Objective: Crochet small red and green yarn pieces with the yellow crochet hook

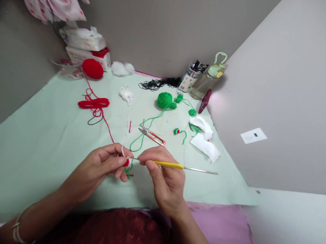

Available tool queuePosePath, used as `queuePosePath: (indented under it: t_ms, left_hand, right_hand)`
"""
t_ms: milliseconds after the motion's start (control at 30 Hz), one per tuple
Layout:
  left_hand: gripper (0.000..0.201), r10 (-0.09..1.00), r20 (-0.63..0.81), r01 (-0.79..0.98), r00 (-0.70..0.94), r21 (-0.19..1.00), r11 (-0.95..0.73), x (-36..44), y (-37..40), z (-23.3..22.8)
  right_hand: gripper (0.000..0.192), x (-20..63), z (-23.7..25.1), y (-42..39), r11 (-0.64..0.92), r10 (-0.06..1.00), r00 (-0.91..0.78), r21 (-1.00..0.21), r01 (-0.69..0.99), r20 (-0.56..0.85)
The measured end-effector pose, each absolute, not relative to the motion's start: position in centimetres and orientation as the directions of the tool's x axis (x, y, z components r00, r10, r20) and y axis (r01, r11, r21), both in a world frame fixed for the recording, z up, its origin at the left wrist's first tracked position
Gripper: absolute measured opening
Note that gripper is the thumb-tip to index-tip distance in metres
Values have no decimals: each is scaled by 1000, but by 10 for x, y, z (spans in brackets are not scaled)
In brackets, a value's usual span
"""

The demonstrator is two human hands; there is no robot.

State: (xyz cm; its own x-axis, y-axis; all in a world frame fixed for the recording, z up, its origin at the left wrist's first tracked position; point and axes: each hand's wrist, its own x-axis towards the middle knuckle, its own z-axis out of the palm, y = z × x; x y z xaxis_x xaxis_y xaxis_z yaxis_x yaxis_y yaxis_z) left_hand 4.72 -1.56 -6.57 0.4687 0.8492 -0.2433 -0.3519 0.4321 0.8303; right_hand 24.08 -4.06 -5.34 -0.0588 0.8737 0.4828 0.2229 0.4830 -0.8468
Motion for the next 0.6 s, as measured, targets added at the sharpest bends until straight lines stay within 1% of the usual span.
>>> queuePosePath:
  t_ms: [67, 100, 200, 267, 300, 367, 400, 433, 533, 600]
  left_hand:
    - [13, 842, -236, -342, 486, 835, 431, 46, -15, -66]
    - [12, 837, -233, -340, 496, 834, 434, 46, -15, -66]
    - [11, 826, -236, -352, 512, 819, 452, 46, -16, -65]
    - [10, 826, -234, -379, 513, 802, 462, 48, -16, -63]
    - [10, 829, -232, -393, 509, 794, 464, 49, -16, -63]
    - [12, 840, -223, -425, 494, 781, 458, 50, -16, -62]
    - [17, 847, -223, -439, 482, 776, 454, 51, -16, -61]
    - [27, 854, -225, -449, 469, 772, 450, 51, -16, -61]
    - [62, 862, -247, -444, 442, 775, 449, 51, -15, -60]
    - [81, 860, -259, -426, 439, 783, 454, 50, -13, -59]
  right_hand:
    - [21, 241, -55, -40, 473, 880, -53, -858, 199, 473]
    - [21, 241, -56, -39, 462, 886, -47, -872, 161, 460]
    - [20, 238, -61, -36, 368, 929, -24, -928, -62, 370]
    - [19, 234, -64, -34, 283, 957, -5, -937, -207, 290]
    - [18, 232, -66, -33, 256, 965, 12, -934, -250, 262]
    - [17, 228, -68, -33, 250, 968, 49, -927, -279, 246]
    - [17, 226, -69, -34, 260, 966, 63, -926, -274, 252]
    - [17, 225, -70, -35, 273, 962, 71, -926, -263, 263]
    - [18, 223, -74, -38, 315, 949, 47, -924, -216, 312]
    - [19, 223, -75, -40, 351, 936, 28, -918, -185, 352]
